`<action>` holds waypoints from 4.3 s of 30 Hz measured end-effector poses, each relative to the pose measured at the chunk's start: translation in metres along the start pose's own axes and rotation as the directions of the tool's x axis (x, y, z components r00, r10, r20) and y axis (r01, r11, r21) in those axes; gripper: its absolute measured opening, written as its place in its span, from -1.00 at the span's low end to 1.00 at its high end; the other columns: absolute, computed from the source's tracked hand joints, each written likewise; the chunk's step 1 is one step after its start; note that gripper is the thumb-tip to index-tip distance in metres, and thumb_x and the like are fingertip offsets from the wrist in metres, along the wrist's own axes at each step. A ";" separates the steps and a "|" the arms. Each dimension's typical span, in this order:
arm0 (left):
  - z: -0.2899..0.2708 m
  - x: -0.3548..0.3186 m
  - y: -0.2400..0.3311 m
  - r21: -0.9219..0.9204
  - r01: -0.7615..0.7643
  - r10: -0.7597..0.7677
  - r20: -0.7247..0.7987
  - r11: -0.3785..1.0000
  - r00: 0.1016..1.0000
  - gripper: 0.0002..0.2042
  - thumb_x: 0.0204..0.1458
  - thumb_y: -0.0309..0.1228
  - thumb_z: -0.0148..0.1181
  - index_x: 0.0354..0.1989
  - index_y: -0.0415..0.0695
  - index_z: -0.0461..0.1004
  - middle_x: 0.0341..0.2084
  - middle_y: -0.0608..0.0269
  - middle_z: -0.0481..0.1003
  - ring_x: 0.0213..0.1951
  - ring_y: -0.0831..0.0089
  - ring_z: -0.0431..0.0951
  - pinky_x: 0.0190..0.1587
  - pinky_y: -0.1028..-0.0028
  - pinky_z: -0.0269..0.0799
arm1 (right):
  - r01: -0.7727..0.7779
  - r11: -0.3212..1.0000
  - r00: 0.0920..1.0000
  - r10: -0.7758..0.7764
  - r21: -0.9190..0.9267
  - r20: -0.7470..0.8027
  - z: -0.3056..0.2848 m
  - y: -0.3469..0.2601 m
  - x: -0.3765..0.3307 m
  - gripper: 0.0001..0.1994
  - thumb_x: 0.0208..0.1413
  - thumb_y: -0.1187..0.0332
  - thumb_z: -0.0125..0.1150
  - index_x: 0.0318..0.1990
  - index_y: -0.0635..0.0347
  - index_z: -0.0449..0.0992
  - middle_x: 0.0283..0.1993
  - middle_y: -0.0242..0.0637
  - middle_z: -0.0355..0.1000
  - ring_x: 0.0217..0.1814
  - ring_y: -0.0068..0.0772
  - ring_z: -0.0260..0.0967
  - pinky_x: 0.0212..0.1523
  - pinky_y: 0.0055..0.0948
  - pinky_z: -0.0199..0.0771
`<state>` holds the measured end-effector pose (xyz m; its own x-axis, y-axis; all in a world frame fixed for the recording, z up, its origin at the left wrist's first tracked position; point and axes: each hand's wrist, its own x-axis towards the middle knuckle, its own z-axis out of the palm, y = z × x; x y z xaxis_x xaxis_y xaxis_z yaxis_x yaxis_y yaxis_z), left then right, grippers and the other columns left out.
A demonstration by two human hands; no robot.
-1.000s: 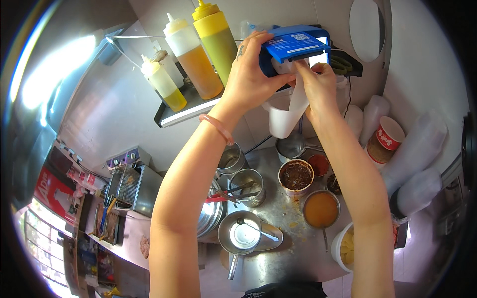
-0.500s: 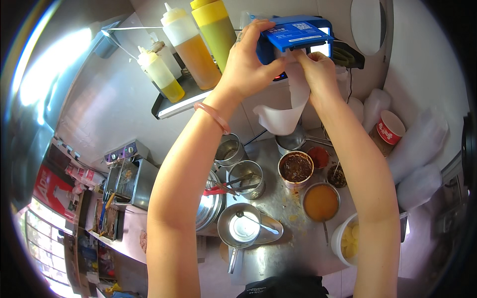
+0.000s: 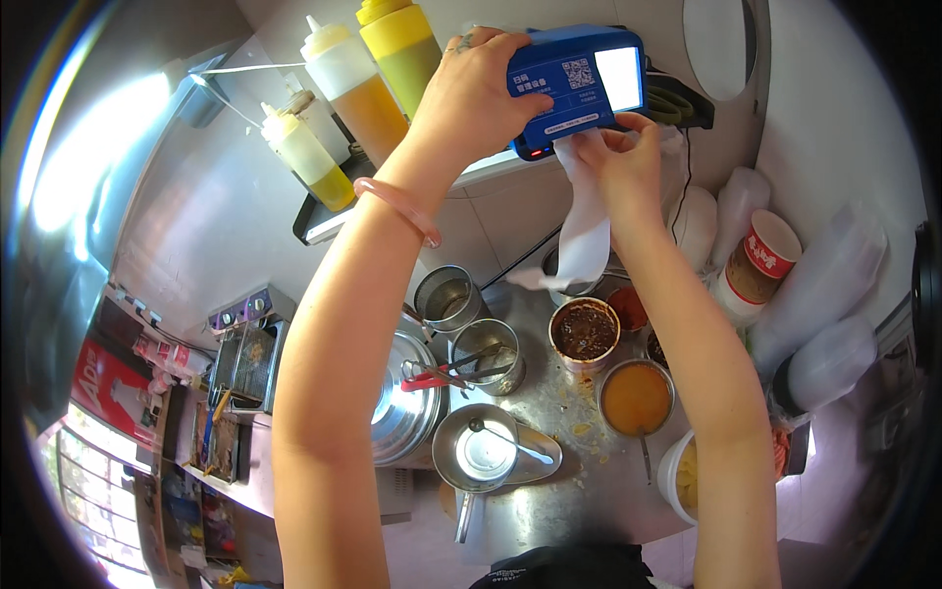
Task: The person washes vegetables in a sink, then portions cabbage, noodles, and other ingredients into multiple small bowls on a counter. They place some bowls into a refrigerator, retrieve a receipt, and load paper into a thermal printer. The person then opens a deep fryer and a large pot.
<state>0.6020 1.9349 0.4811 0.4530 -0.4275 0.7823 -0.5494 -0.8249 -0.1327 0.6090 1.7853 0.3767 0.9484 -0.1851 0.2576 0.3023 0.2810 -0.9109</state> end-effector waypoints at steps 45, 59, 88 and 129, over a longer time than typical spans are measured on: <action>0.009 0.002 0.011 0.134 0.067 -0.069 0.010 0.989 0.998 -0.46 -0.15 -0.40 0.42 0.08 -0.20 0.43 0.00 0.05 0.44 0.08 0.11 0.43 0.17 0.29 0.37 | 0.703 0.383 0.602 -0.769 -0.599 0.215 -0.047 0.027 0.055 -0.19 0.05 0.23 0.33 0.41 0.05 0.01 0.36 -0.15 0.16 0.42 -0.17 0.07 0.45 0.09 -0.41; 0.015 -0.001 -0.010 0.036 0.050 -0.051 0.036 0.998 0.998 -0.39 -0.15 -0.47 0.39 0.17 -0.18 0.33 0.13 -0.02 0.35 0.17 -0.02 0.33 0.15 0.21 0.38 | 0.670 0.333 0.583 -0.789 -0.663 0.194 -0.040 0.023 0.070 -0.12 -0.05 0.22 0.44 0.42 -0.08 0.04 0.31 -0.16 0.14 0.42 -0.09 0.00 0.35 -0.01 -0.16; 0.078 -0.059 0.037 -0.198 0.576 -0.608 -0.214 0.793 0.764 -0.11 -0.17 -0.33 0.44 0.30 -0.26 -0.01 -0.05 -0.05 0.44 0.09 0.07 0.37 0.20 0.13 0.05 | 0.846 0.488 0.525 -0.690 -0.216 0.499 -0.046 -0.045 0.083 -0.86 0.03 0.39 0.30 -0.25 0.17 0.64 0.45 0.12 0.01 0.50 -0.01 -0.05 0.42 -0.14 -0.07; 0.062 -0.136 0.046 -0.073 0.302 -0.311 -0.232 0.951 0.922 -0.26 -0.21 -0.54 0.40 0.23 -0.17 0.20 0.16 0.00 0.28 0.26 0.00 0.19 0.30 0.09 0.00 | 0.953 0.084 0.242 -0.789 -0.290 0.565 -0.104 0.026 -0.067 -0.76 -0.15 0.50 0.39 -0.30 0.05 0.48 0.05 -0.27 0.47 0.18 -0.10 0.41 0.25 0.13 0.16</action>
<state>0.5587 1.9322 0.3306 0.4251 -0.0521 0.9037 -0.4368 -0.8862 0.1544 0.5430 1.7070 0.3016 0.0450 0.2655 0.9630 0.9015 -0.4261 0.0754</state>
